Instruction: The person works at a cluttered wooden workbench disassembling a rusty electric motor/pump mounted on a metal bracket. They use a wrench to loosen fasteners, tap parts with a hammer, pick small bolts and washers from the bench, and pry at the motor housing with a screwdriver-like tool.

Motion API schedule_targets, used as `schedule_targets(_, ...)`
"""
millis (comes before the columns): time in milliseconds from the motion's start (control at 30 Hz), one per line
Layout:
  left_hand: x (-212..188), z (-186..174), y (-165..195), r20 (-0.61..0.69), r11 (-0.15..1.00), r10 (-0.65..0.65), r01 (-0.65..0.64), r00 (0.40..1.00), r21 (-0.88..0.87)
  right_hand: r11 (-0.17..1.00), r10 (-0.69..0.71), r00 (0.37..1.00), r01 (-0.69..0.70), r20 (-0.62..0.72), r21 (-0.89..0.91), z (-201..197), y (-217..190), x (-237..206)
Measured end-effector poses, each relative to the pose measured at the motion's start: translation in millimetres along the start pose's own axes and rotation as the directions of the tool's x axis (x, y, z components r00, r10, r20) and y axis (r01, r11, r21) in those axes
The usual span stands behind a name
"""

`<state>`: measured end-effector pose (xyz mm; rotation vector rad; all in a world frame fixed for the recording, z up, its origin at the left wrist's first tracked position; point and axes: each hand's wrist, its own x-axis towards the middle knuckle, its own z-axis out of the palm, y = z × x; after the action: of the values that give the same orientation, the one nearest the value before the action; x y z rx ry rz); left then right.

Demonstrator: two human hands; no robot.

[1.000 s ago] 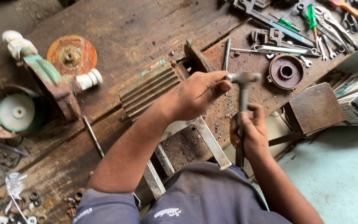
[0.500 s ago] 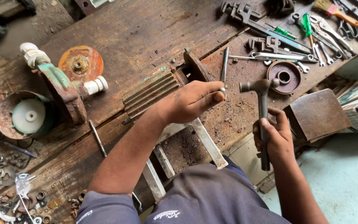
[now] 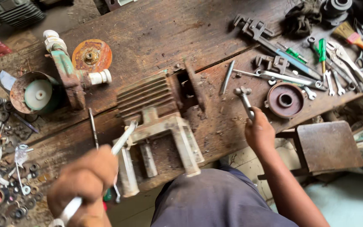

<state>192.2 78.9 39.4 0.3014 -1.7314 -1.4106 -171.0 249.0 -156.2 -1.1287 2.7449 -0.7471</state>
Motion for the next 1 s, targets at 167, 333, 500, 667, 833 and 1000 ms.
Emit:
schedule_targets(167, -41, 86, -19, -0.064, 0.995, 0.021, -0.027, 0.998, -0.098, 0.969, -0.182, 0.979, 0.194, 0.087, -0.154, -1, 27, 36)
schedule_targets(333, -55, 177, -48, -0.118, 0.995, -0.088, 0.08, 0.989, -0.065, 0.914, -0.321, 0.915, 0.367, 0.244, -0.174, 0, 63, 50)
schedule_targets(500, -50, 206, -64, -0.231, 0.699, -0.366, 0.103, 0.901, -0.707, 0.848, -0.505, 0.836, 0.527, 0.214, -0.058, -21, 63, 45)
schedule_targets(667, -50, 222, -56, -0.271, 0.678, -0.36, 0.05, 0.893, -0.734, 0.639, -0.654, 0.624, 0.153, 0.428, 0.754, -72, 49, 40)
schedule_targets(833, -61, 239, -50, -0.289, 0.708, -0.314, 0.02, 0.904, -0.706, 0.515, -0.755, 0.266, -0.323, 0.599, 0.794, -86, 31, 29)
schedule_targets(1000, -109, 226, -36, -0.379, 0.905, -0.396, 0.284, 0.837, -0.318, 0.544, -0.785, 0.153, -0.294, 0.6, 0.786, -75, 19, 24)
